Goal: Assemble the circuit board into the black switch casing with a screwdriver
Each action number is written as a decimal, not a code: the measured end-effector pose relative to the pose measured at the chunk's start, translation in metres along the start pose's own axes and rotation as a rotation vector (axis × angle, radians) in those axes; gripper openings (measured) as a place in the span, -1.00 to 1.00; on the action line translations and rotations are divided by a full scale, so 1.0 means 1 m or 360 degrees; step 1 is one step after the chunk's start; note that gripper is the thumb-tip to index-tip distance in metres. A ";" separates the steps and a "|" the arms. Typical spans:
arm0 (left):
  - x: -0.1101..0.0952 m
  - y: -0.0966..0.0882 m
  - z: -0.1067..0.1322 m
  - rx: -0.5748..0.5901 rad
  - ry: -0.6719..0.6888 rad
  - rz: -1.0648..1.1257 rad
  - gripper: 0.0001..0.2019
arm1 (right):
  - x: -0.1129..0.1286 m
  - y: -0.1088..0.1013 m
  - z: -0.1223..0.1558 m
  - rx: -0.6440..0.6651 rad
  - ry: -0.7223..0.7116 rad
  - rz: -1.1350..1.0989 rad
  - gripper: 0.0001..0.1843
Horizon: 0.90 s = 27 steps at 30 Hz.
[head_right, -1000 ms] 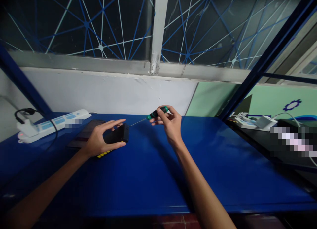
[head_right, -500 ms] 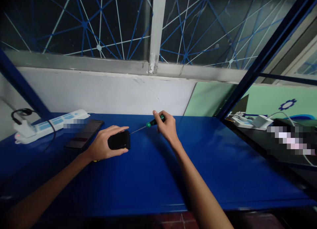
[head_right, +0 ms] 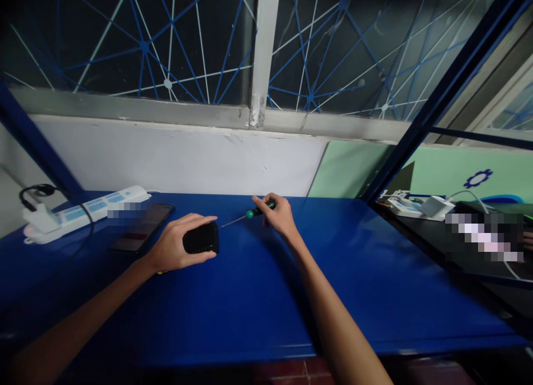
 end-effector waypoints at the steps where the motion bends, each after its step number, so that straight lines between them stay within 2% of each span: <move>1: 0.000 0.000 0.000 -0.0005 0.0006 0.0002 -0.38 | 0.001 -0.001 0.000 0.0005 -0.0004 0.0031 -0.63; 7: 0.002 0.000 0.001 -0.0020 0.0027 0.0019 -0.39 | 0.001 0.005 0.000 0.0233 0.0213 -0.0299 -0.83; 10: 0.002 0.001 0.001 -0.0007 0.0021 0.0021 -0.38 | 0.002 0.005 -0.001 0.0227 0.0162 -0.0360 -0.80; 16: 0.001 0.001 0.001 0.0001 0.0021 0.0023 -0.38 | 0.006 -0.001 0.000 0.0047 -0.0093 -0.0044 -0.67; 20: 0.001 0.001 0.001 0.0007 0.0027 0.0024 -0.39 | 0.008 -0.004 0.002 -0.0006 -0.0113 0.0138 -0.60; 24: 0.005 0.000 0.001 0.0000 0.0016 0.0033 -0.41 | 0.003 0.001 0.000 0.0209 0.0072 -0.0163 -0.81; 27: 0.007 -0.001 0.001 -0.0018 0.0015 0.0047 -0.41 | 0.005 0.002 0.000 0.0261 0.0117 -0.0343 -0.82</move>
Point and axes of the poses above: each hand's wrist, its own z-axis away from the middle knuckle, its own y-axis out of the palm, x = y × z, the point moved 7 cm from there along -z, towards the middle knuckle, and after that the axes turned 2 degrees about y, right-handed, at the moved point
